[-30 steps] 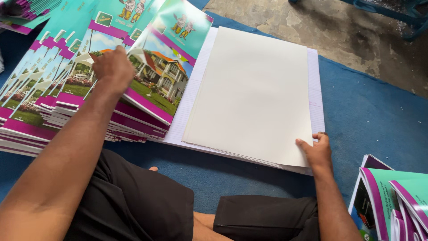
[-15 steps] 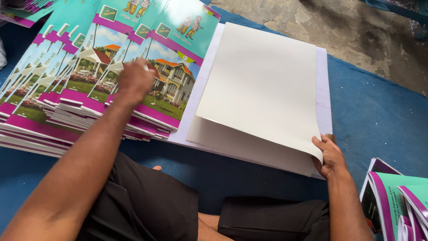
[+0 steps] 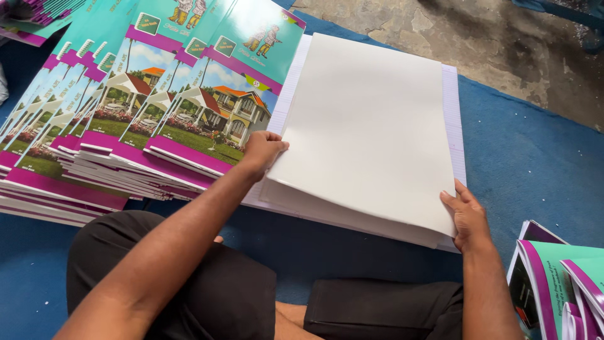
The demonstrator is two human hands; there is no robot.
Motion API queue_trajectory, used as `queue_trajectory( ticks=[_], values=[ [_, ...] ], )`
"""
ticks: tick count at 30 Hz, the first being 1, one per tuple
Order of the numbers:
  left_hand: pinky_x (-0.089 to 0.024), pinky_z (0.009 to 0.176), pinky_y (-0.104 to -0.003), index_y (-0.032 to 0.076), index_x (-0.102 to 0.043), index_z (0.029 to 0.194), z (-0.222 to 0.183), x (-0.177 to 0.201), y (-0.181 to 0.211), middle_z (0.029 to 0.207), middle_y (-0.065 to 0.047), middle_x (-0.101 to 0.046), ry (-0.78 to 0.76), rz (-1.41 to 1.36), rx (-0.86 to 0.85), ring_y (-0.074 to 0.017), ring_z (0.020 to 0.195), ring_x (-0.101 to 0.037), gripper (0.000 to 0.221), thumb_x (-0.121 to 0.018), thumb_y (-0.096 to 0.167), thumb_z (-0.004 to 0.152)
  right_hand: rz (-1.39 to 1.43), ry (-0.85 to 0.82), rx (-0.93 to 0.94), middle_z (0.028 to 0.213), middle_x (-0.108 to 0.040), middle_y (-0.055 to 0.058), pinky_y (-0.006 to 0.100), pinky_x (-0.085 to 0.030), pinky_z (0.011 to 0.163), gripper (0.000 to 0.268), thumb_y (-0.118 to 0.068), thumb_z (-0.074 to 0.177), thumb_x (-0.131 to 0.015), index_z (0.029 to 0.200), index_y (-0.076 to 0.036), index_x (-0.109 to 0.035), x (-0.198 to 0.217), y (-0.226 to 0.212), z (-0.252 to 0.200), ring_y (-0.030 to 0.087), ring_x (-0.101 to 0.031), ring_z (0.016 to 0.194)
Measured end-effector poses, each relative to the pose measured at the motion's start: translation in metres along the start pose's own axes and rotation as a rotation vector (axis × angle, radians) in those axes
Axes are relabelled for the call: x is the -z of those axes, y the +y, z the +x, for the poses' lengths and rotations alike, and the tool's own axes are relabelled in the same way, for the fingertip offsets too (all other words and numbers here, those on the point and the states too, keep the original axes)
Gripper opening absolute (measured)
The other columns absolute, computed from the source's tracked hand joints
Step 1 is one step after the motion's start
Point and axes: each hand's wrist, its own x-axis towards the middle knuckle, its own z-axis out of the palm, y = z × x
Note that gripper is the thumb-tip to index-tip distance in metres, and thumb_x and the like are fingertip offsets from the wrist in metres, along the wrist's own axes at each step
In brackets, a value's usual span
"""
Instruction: The person sits on a blue mat and repeatedly folds a printed cover sheet over a stack of white pages, then uses a wooden block to press the fold flat. The person repeats this folding and pressing cycle on multiple book units.
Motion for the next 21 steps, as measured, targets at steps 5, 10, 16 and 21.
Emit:
queue_trajectory(
  ticks=[5, 10, 16, 21],
  values=[
    [-0.058, 0.062, -0.031, 0.0, -0.067, 0.107, -0.011, -0.007, 0.0, 0.091, -0.011, -0.073, -0.034, -0.03, 0.042, -0.0176, 0.075, -0.071, 0.028, -0.077, 0.007, 0.082, 0.061, -0.051, 0.164, 0.132, -0.068, 0.019, 0.031, -0.057, 0.095, 0.043, -0.016, 0.097, -0.063, 0.139, -0.006, -0.064, 0.008, 0.0, 0.004, 0.025, -0.068, 0.116],
    [-0.059, 0.064, -0.033, 0.001, -0.067, 0.114, -0.021, -0.015, 0.008, 0.092, -0.012, -0.073, -0.091, 0.065, -0.038, -0.0205, 0.079, -0.072, 0.034, -0.077, 0.011, 0.083, 0.107, -0.059, 0.212, 0.137, -0.065, 0.018, 0.031, -0.055, 0.1, 0.049, -0.022, 0.096, -0.062, 0.142, -0.005, -0.06, 0.013, -0.005, 0.001, 0.023, -0.066, 0.121],
    [-0.057, 0.08, -0.036, 0.009, -0.072, 0.12, -0.025, -0.027, 0.008, 0.098, -0.014, -0.077, -0.09, 0.405, -0.171, -0.0234, 0.084, -0.075, 0.041, -0.079, 0.023, 0.082, 0.203, -0.303, 0.335, 0.148, -0.054, 0.026, 0.038, -0.048, 0.109, 0.071, -0.03, 0.092, -0.057, 0.153, 0.003, -0.042, 0.013, -0.02, -0.012, 0.03, -0.056, 0.136],
    [-0.056, 0.084, -0.041, 0.013, -0.075, 0.118, -0.03, -0.038, 0.011, 0.098, -0.015, -0.078, -0.083, 0.531, -0.229, -0.0292, 0.09, -0.073, 0.039, -0.077, 0.028, 0.082, 0.145, -0.315, 0.395, 0.15, -0.05, 0.028, 0.043, -0.046, 0.112, 0.077, -0.034, 0.089, -0.056, 0.154, 0.004, -0.039, 0.007, -0.025, -0.02, 0.034, -0.052, 0.14]
  ],
)
